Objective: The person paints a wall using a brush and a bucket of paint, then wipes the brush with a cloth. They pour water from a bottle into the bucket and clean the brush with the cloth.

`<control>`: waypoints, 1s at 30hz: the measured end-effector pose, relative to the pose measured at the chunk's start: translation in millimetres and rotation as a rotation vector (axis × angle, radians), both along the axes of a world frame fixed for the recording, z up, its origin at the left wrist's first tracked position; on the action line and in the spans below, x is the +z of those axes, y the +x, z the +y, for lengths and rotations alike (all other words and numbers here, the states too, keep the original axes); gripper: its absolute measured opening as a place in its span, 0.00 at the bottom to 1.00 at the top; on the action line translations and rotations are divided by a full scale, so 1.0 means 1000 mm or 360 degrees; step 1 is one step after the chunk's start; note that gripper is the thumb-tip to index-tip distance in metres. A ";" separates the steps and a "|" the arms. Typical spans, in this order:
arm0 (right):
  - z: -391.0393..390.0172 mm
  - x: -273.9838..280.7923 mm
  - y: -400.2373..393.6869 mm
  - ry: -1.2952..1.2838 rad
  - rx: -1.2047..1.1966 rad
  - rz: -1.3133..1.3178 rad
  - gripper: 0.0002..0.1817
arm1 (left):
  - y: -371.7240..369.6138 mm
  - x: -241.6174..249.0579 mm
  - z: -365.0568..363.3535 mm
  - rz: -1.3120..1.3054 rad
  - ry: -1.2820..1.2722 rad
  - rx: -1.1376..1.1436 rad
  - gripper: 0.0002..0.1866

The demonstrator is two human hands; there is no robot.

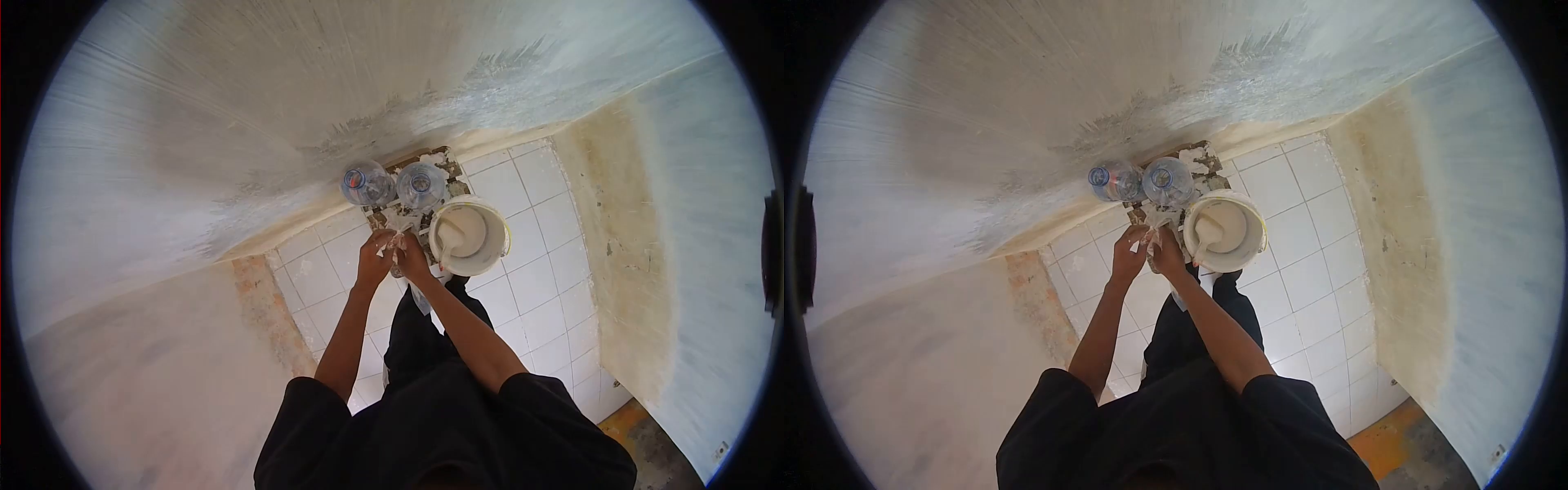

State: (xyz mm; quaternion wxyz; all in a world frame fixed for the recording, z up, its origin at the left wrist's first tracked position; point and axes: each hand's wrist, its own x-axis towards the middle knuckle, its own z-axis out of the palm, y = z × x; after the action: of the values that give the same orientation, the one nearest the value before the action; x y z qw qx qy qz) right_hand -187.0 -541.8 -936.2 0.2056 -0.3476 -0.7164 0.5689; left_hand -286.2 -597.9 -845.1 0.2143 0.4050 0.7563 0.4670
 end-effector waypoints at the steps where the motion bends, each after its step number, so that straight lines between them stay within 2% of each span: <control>1: -0.002 0.000 0.006 0.0014 0.0015 -0.0035 0.23 | 0.001 -0.003 -0.003 -0.0034 -0.0008 -0.0014 0.10; 4: -0.009 0.009 0.029 0.0044 0.0093 -0.0137 0.20 | 0.005 -0.014 -0.009 -0.0043 0.0019 -0.0110 0.09; 8: -0.018 0.014 0.067 0.0167 0.0195 -0.0289 0.15 | 0.015 -0.034 -0.017 0.0077 -0.0206 -0.0216 0.10; 12: -0.014 0.028 0.101 0.0226 0.0394 -0.0487 0.14 | 0.019 -0.053 -0.022 0.0340 -0.0447 -0.0420 0.15; 17: -0.002 0.025 0.133 0.0389 0.0431 -0.0443 0.13 | 0.029 -0.036 -0.021 0.0675 -0.0579 -0.0479 0.26; 20: 0.011 0.038 0.149 0.0283 0.0330 -0.0464 0.12 | 0.019 -0.022 -0.019 0.0650 -0.0486 -0.0346 0.27; 26: 0.027 0.046 0.180 0.0061 0.0105 -0.0569 0.11 | -0.028 -0.028 0.017 0.0413 0.0214 0.0450 0.40; 29: 0.027 0.030 0.195 -0.0119 -0.0124 -0.0379 0.10 | -0.046 -0.008 0.044 0.0109 0.0304 0.0366 0.44; 30: 0.027 0.026 0.200 -0.0176 -0.0143 -0.0443 0.10 | -0.051 -0.003 0.052 0.0233 0.0258 0.0346 0.43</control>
State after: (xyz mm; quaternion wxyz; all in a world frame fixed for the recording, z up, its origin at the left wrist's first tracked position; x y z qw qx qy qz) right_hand 13.5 -514.3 -910.1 0.1102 -0.4656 -0.6894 0.5439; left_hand -337.1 -546.4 -848.2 0.0734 0.3698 0.7692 0.5160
